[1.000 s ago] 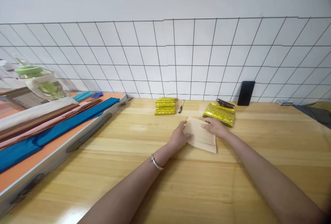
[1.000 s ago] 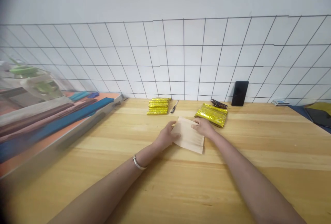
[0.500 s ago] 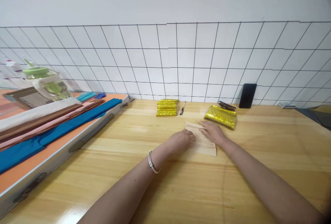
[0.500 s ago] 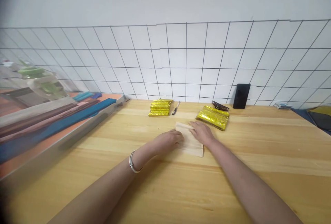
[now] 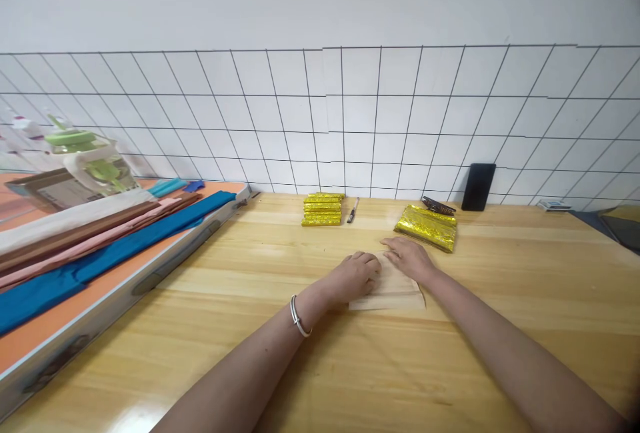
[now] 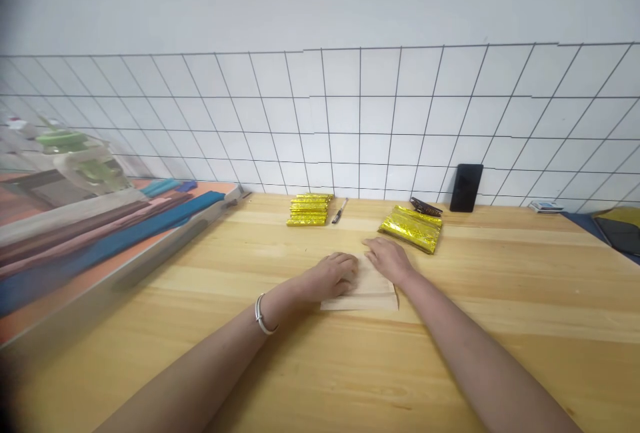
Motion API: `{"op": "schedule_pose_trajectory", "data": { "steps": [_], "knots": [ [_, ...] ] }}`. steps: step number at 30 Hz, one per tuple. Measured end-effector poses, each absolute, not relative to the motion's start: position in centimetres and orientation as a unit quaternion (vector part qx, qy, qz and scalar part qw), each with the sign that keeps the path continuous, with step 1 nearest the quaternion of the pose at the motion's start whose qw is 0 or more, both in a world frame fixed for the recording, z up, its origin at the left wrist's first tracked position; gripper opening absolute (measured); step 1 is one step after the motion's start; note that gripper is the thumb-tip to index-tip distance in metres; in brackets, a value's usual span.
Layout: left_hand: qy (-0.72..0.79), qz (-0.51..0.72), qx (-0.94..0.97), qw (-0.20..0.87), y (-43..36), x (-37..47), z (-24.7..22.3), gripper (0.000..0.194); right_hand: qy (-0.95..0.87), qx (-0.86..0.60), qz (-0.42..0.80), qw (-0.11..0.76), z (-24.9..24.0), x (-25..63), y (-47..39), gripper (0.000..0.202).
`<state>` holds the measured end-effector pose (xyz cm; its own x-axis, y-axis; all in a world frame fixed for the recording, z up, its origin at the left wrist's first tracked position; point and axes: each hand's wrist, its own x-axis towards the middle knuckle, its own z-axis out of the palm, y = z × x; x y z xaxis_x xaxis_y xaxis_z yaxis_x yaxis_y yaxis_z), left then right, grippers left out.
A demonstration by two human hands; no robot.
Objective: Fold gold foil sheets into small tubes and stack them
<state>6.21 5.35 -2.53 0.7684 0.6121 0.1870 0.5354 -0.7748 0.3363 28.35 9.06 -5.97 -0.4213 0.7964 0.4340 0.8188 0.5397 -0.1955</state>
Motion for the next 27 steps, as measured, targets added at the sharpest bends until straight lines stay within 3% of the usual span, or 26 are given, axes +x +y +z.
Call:
{"op": "schedule_pose_trajectory", "data": {
  "steps": [9,21,27],
  "knots": [
    [0.289,0.089,0.928,0.22,5.5,5.6,-2.8,0.075,-0.854,-0.469,-0.076,0.214,-4.3,28.0,7.9,0.031],
    [0.283,0.067,0.932,0.215,5.8,5.3,-3.3,0.089,-0.88,-0.443,-0.055,0.16,-4.4,25.9,7.4,0.025],
    [0.277,0.063,0.936,0.207,5.5,5.2,-3.3,0.088,-0.877,-0.455,-0.04,0.149,-4.7,27.0,5.9,0.035]
  ]
}}
